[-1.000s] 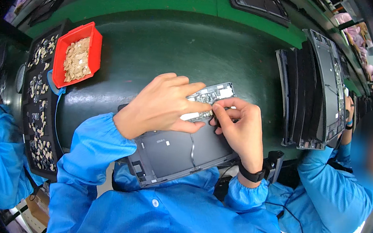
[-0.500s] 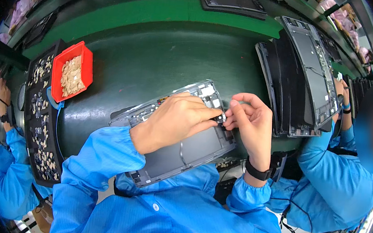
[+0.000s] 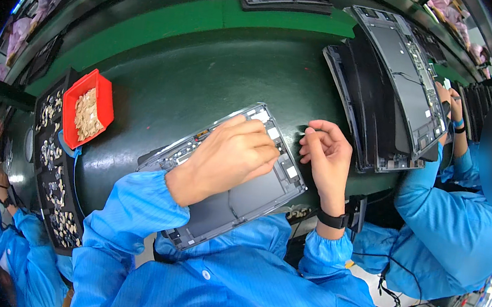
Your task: Assembling internal hardware components and connecting cables in a laptop chassis on a production line.
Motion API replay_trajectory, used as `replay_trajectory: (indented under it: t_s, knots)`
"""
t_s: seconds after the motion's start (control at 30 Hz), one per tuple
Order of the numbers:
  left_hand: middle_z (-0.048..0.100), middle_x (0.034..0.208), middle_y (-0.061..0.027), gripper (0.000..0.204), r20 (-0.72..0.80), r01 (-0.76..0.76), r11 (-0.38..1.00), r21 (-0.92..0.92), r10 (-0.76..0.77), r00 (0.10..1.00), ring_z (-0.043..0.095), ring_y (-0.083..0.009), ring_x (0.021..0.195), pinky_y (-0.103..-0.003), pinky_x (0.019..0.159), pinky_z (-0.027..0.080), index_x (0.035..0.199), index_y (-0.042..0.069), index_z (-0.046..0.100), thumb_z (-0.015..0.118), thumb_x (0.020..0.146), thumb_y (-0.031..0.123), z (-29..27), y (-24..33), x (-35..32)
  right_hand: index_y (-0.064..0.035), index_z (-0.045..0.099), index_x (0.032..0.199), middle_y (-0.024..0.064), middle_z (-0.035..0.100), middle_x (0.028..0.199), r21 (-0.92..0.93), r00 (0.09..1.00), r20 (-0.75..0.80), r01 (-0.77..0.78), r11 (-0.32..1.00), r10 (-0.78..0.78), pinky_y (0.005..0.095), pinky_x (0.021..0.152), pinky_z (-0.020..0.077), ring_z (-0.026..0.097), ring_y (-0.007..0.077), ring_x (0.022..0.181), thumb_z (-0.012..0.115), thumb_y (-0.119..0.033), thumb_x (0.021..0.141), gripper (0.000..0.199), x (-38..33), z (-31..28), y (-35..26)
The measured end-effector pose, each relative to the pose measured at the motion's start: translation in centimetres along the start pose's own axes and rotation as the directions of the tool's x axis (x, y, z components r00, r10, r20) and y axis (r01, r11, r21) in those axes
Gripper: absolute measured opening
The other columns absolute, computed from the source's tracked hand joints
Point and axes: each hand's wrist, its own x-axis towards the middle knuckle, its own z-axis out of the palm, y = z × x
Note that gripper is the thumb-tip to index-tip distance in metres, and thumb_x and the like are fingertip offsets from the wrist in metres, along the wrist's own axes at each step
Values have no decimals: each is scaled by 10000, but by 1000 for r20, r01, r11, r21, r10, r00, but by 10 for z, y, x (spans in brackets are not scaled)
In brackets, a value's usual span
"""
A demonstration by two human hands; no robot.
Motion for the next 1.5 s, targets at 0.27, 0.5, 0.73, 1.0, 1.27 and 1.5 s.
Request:
replay_trajectory:
  t_s: [0.27,0.5,0.73,1.0,1.27,1.5]
  knots:
    - [688,845,-7,124,4,-35,995,97,35,999,618,-186,870,-345,752,458,884,75,752,761,806,172,3,-1,2,18,627,1168,53,700,831,7,1000,-13,-7,1000,7,205,563,507,638,77,679,661,-97,993,212,0,0,0]
    - [698,867,0,124,-4,12,1000,22,-12,1000,621,-186,885,-344,753,456,892,87,768,767,821,188,3,-4,5,17,627,1175,54,703,836,-11,1000,-10,5,1000,-5,206,572,506,643,82,690,657,-88,992,213,0,1,-1]
    - [711,920,-5,129,-49,13,998,-57,-15,999,620,-189,920,-339,755,445,912,100,786,767,827,195,10,-6,2,15,631,1173,50,707,838,-29,1000,-21,0,1000,0,203,585,502,639,77,693,658,-90,992,211,-3,3,-1]
    - [669,1052,30,167,17,118,990,76,-120,993,581,-163,1026,-378,847,405,889,142,778,765,833,299,5,11,-1,0,653,1156,34,710,835,-53,1000,-7,13,999,-13,183,579,472,619,58,678,661,-105,995,193,-4,4,-3]
    - [432,1550,-239,1029,219,199,948,250,-255,942,309,-350,1510,-545,1219,239,1428,-94,503,782,718,596,6,61,-29,35,698,984,165,628,842,-707,921,218,377,598,-323,389,692,492,625,335,753,639,-162,989,206,-33,23,-29]
    - [527,1433,-326,555,42,164,956,244,-179,983,487,-427,1392,-488,1183,371,1353,-153,533,556,890,151,25,71,-43,22,622,1014,87,639,869,-544,989,150,86,835,-5,297,720,479,592,163,775,589,-159,1036,186,-48,26,-30]
